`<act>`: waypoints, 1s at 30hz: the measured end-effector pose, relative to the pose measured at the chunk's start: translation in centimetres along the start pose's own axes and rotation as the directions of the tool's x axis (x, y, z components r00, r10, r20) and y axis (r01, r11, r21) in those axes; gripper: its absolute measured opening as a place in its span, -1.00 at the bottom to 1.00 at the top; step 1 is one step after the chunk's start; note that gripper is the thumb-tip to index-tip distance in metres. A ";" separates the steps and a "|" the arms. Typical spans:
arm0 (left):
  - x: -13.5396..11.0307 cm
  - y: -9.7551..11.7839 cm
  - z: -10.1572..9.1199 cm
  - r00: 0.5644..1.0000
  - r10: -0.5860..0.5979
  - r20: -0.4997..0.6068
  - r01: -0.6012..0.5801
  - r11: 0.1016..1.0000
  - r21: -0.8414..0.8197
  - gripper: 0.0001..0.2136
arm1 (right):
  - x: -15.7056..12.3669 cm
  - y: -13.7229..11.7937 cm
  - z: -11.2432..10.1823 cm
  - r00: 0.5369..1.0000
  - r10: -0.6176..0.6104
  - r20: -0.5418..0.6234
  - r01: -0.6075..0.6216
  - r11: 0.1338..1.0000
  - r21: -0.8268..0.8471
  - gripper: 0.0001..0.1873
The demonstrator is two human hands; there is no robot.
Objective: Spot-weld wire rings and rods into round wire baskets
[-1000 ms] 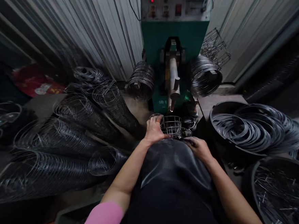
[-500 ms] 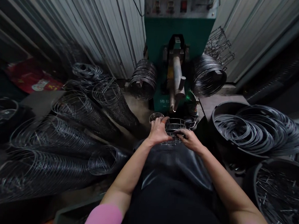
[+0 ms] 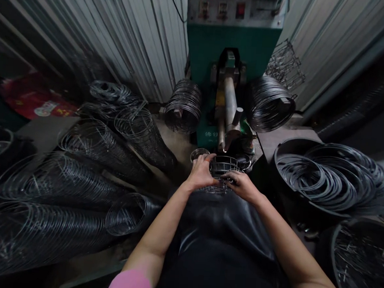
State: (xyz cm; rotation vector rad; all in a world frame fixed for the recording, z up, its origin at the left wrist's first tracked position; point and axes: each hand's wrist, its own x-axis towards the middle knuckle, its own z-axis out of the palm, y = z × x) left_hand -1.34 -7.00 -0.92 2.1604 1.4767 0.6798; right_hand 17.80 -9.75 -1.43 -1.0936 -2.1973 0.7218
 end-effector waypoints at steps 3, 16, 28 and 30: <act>0.6 -0.5 0.0 1.000 0.015 -0.009 -0.016 1.000 -0.015 -0.10 | 0.6 -0.1 -0.2 1.000 -0.006 0.000 0.006 1.000 -0.015 -0.78; 4.1 -1.3 0.3 0.999 -0.033 -0.041 0.029 0.996 -0.086 -0.07 | 3.5 1.5 -1.6 0.998 -0.032 -0.048 0.029 0.997 -0.067 -0.81; 5.0 -0.8 0.7 0.985 -0.143 -0.102 0.137 0.989 -0.062 -0.11 | 3.8 1.9 -1.1 0.987 0.081 -0.140 -0.107 0.976 -0.188 -0.69; 5.6 -0.9 0.6 0.983 -0.153 -0.098 0.147 0.987 -0.063 -0.12 | 4.2 1.6 -1.2 0.976 0.110 -0.189 -0.149 0.967 -0.205 -0.66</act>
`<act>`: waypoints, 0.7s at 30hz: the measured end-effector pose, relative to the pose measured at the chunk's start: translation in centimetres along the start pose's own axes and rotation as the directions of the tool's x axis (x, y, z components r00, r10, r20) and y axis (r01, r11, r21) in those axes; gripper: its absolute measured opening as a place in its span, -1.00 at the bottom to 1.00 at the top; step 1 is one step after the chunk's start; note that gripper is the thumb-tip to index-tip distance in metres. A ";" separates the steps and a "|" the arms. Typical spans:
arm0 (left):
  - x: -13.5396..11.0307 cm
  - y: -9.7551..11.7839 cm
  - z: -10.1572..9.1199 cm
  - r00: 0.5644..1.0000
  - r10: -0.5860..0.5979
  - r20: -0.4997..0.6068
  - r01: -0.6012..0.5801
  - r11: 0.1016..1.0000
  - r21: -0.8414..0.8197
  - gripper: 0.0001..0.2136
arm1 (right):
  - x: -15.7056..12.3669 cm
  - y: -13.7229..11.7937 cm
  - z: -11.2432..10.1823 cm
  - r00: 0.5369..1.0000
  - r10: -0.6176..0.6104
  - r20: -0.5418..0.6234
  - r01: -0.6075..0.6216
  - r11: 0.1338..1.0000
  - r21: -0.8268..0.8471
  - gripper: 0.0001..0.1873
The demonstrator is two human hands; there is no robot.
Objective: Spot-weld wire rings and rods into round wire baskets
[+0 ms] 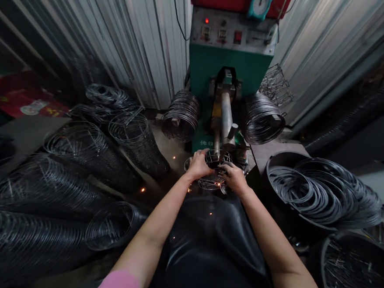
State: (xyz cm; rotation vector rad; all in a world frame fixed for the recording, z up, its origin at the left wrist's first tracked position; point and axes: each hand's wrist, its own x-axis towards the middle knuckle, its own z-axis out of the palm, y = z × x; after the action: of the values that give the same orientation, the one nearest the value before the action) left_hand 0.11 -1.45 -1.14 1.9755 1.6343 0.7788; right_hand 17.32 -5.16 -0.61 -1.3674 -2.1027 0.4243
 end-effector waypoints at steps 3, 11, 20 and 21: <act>0.4 -0.1 0.1 1.000 -0.005 0.010 0.006 0.999 -0.032 -0.11 | -0.7 -0.5 -0.3 0.984 0.079 -0.159 -0.063 0.992 0.106 -0.64; 0.6 0.1 0.1 0.996 -0.024 -0.085 0.023 1.000 -0.011 -0.11 | -9.7 1.9 2.0 0.617 0.737 0.274 -0.536 0.139 0.832 -0.81; 2.2 -0.8 0.5 0.994 -0.074 -0.080 0.069 0.996 -0.061 -0.11 | -13.3 3.3 3.5 0.568 0.636 0.522 -0.565 -0.160 0.810 -0.84; 2.2 -0.9 0.7 0.994 -0.077 -0.079 0.071 0.995 -0.074 -0.10 | -13.4 3.3 3.5 0.577 0.643 0.504 -0.560 -0.138 0.817 -0.84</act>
State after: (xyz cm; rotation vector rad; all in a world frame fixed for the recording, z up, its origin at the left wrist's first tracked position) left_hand 0.22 0.93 -1.93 1.8455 1.6923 0.8879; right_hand 21.48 -15.72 -9.21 -1.3033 -0.4355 1.7148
